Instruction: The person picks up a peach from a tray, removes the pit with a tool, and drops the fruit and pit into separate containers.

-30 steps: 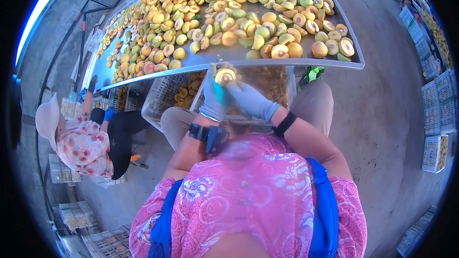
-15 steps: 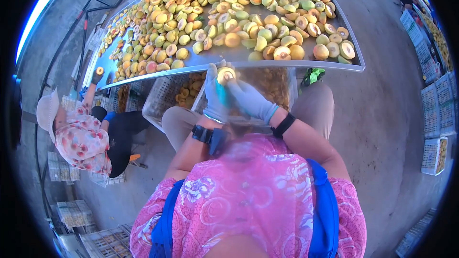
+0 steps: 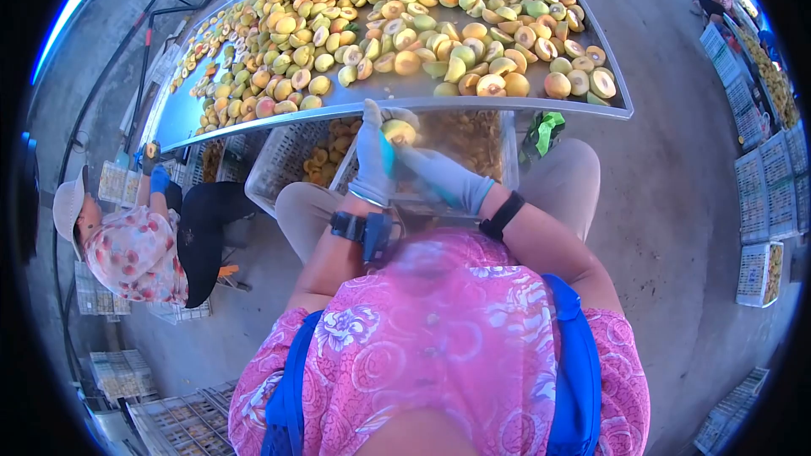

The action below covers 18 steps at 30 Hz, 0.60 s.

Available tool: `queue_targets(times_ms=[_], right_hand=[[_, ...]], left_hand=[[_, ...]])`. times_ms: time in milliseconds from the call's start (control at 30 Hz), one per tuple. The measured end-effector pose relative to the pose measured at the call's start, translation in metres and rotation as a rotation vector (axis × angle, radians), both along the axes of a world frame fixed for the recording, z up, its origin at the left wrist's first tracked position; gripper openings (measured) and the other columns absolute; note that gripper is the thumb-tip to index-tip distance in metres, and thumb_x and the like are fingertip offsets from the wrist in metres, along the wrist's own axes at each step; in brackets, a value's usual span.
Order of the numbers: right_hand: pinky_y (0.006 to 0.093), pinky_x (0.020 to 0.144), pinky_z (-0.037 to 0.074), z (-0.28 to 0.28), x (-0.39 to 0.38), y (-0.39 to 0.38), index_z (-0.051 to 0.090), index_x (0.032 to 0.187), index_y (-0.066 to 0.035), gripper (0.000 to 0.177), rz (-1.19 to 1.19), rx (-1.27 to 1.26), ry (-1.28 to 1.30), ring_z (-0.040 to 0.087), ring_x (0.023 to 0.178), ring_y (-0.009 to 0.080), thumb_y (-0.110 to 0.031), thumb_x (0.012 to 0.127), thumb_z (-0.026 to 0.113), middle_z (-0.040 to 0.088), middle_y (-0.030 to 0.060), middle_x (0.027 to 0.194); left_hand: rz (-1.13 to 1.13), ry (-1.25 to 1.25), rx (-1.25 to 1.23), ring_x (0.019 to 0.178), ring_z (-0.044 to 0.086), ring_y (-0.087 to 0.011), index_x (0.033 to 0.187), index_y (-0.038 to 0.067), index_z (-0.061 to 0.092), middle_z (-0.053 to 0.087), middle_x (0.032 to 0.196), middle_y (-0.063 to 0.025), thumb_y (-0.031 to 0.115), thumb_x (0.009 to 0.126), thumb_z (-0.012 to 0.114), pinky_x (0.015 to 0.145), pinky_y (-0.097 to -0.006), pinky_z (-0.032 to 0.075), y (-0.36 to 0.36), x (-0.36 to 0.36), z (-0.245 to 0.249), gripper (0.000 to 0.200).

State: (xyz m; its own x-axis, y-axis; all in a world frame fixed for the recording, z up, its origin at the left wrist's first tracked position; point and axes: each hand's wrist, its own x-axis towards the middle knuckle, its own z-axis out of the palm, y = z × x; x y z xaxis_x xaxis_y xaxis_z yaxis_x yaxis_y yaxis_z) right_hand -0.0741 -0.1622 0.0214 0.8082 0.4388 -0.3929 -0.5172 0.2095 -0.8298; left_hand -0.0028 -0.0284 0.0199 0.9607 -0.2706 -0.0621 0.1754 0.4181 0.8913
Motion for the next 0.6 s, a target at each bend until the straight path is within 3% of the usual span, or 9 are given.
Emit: queue_targets(times_ms=[33,167,233,367,433,467,533,600], right_hand=[[0.0212,0.039,0.031,-0.003,-0.001,-0.003,0.053,0.116,-0.009,0.05,0.069,0.072,0.028,0.041,0.046,0.0057,-0.054,0.095,0.045,0.044,-0.0059,0.063],[0.0204,0.038,0.03,-0.009,-0.004,-0.008,0.053,0.115,-0.01,0.048,0.14,0.132,0.017,0.043,0.046,0.0055,-0.053,0.095,0.047,0.047,-0.006,0.065],[0.0196,0.035,0.029,0.01,-0.015,-0.002,0.054,0.111,-0.01,0.045,0.049,0.269,0.11,0.041,0.043,0.0054,-0.052,0.096,0.046,0.047,-0.0067,0.064],[0.0199,0.031,0.025,-0.027,0.0,-0.014,0.054,0.108,-0.01,0.042,0.146,0.292,0.309,0.034,0.037,0.0049,-0.05,0.097,0.045,0.041,-0.0083,0.059],[0.0208,0.029,0.022,-0.043,0.009,-0.016,0.053,0.105,-0.011,0.038,0.467,0.813,0.33,0.03,0.036,0.0045,-0.047,0.098,0.044,0.034,-0.0077,0.057],[0.0208,0.029,0.022,-0.052,0.01,-0.017,0.053,0.105,-0.011,0.038,0.472,0.822,0.337,0.03,0.036,0.0045,-0.047,0.098,0.044,0.034,-0.0077,0.057],[0.0206,0.029,0.019,-0.054,0.014,-0.016,0.053,0.103,-0.012,0.037,0.535,1.049,0.412,0.026,0.036,0.0035,-0.047,0.1,0.041,0.029,-0.008,0.056],[0.0207,0.029,0.018,-0.056,0.013,-0.016,0.052,0.103,-0.012,0.037,0.524,1.107,0.448,0.026,0.036,0.0034,-0.047,0.1,0.039,0.029,-0.008,0.055]], left_hand=[[-0.077,0.091,-0.029,0.064,0.063,-0.0182,0.088,0.003,0.062,0.064,0.077,-0.0089,0.057,0.094,0.045,0.063,-0.03,0.056,0.003,-0.002,0.005,0.057],[-0.213,0.06,0.036,0.063,0.063,-0.0167,0.084,0.001,0.064,0.065,0.076,-0.0093,0.059,0.093,0.044,0.058,-0.0269,0.053,0.009,0.002,0.001,0.062],[-0.23,-0.195,0.407,0.065,0.063,-0.0154,0.079,0.0,0.065,0.066,0.076,-0.009,0.061,0.092,0.045,0.058,-0.0254,0.051,0.01,0.002,-0.007,0.066],[-0.285,-0.194,0.401,0.065,0.063,-0.0157,0.074,0.0,0.067,0.066,0.074,-0.009,0.061,0.091,0.046,0.06,-0.0263,0.051,0.012,0.004,-0.012,0.066],[-0.372,0.073,0.205,0.062,0.062,-0.0214,0.079,0.002,0.062,0.061,0.069,-0.01,0.058,0.095,0.037,0.063,-0.0351,0.054,0.011,0.001,-0.007,0.064],[-0.366,0.081,0.212,0.062,0.062,-0.0214,0.079,0.002,0.062,0.061,0.069,-0.01,0.058,0.095,0.037,0.063,-0.0351,0.054,0.01,0.002,-0.015,0.064],[-0.225,0.32,-0.227,0.069,0.063,-0.0221,0.086,0.002,0.061,0.062,0.077,-0.0099,0.061,0.094,0.038,0.067,-0.0366,0.055,0.001,0.004,-0.028,0.064],[-0.124,0.304,-0.214,0.073,0.063,-0.0227,0.09,0.003,0.06,0.062,0.082,-0.0095,0.061,0.093,0.04,0.068,-0.0368,0.056,-0.005,-0.004,-0.027,0.062]])
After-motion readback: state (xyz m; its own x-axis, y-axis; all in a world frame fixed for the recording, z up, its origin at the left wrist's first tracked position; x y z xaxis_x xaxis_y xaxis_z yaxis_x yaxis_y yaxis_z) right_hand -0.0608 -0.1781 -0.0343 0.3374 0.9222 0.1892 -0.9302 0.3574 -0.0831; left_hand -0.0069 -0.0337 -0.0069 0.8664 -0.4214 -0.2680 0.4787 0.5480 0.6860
